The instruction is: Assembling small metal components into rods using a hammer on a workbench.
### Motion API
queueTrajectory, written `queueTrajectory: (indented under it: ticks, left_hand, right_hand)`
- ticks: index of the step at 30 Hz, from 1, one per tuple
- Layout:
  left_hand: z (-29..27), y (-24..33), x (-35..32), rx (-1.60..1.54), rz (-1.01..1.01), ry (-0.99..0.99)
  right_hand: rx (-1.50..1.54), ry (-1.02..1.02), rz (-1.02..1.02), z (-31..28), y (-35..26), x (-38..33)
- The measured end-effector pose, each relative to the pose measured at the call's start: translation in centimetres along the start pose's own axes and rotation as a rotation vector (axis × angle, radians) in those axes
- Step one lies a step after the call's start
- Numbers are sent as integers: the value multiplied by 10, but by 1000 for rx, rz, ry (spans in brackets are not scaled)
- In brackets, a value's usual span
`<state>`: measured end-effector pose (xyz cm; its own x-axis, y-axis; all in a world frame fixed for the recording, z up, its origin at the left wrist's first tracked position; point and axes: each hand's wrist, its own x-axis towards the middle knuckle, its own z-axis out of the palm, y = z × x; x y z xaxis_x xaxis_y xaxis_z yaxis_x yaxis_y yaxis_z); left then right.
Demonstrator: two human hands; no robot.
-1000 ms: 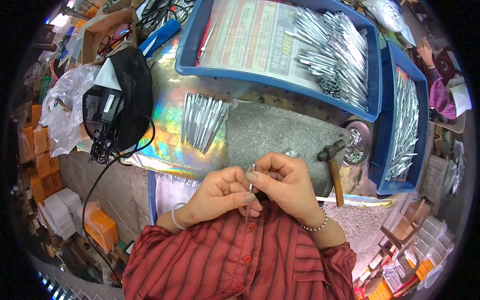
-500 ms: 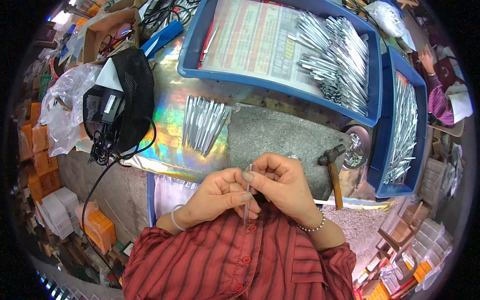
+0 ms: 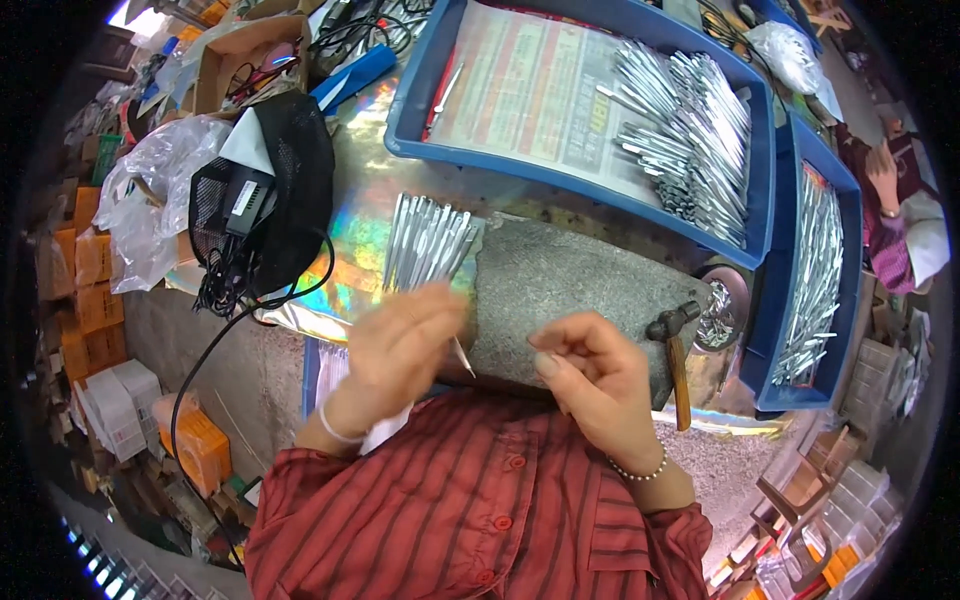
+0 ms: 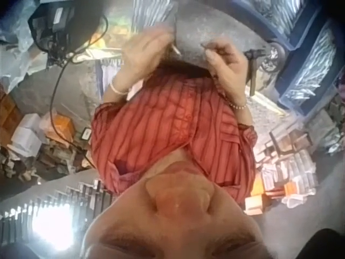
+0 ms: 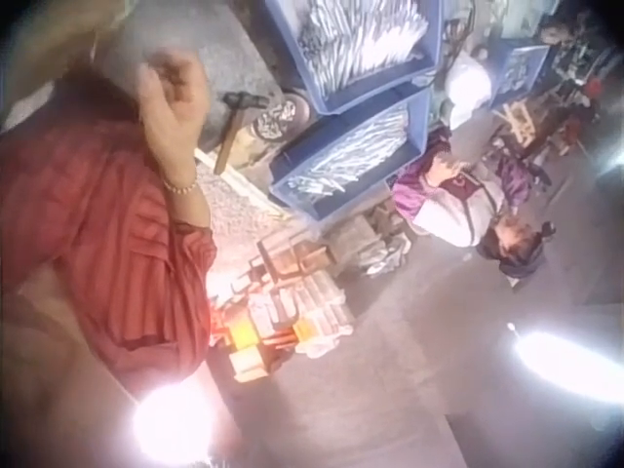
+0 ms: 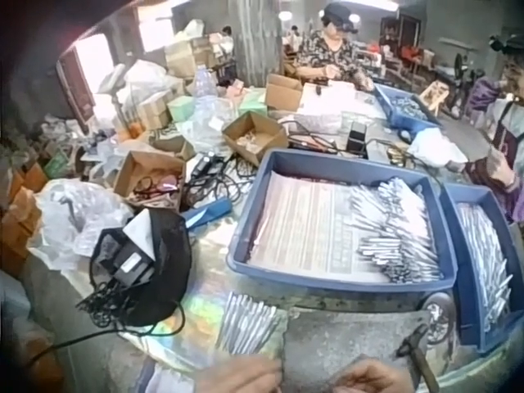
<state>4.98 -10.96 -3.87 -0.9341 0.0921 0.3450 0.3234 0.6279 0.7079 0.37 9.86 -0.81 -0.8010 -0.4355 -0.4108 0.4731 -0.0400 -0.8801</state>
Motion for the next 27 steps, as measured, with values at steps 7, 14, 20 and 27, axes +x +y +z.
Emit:
queueTrajectory:
  ticks: [7,14,20,27]
  left_hand:
    - [-16,-66,21,478,261,-153]
    - [-1,-75,-4,429,-68,66]
    - [30,-45,4,390,-371,115]
    - [45,-50,8,737,-324,-79]
  right_hand:
    - [-218,-100,9,-11,6,-16]
    - [-242,-85,30,-17,8,-19]
    - [-333,-162,-45,-17,6,-11]
    - [-559,-238,-145,-29,1,-13]
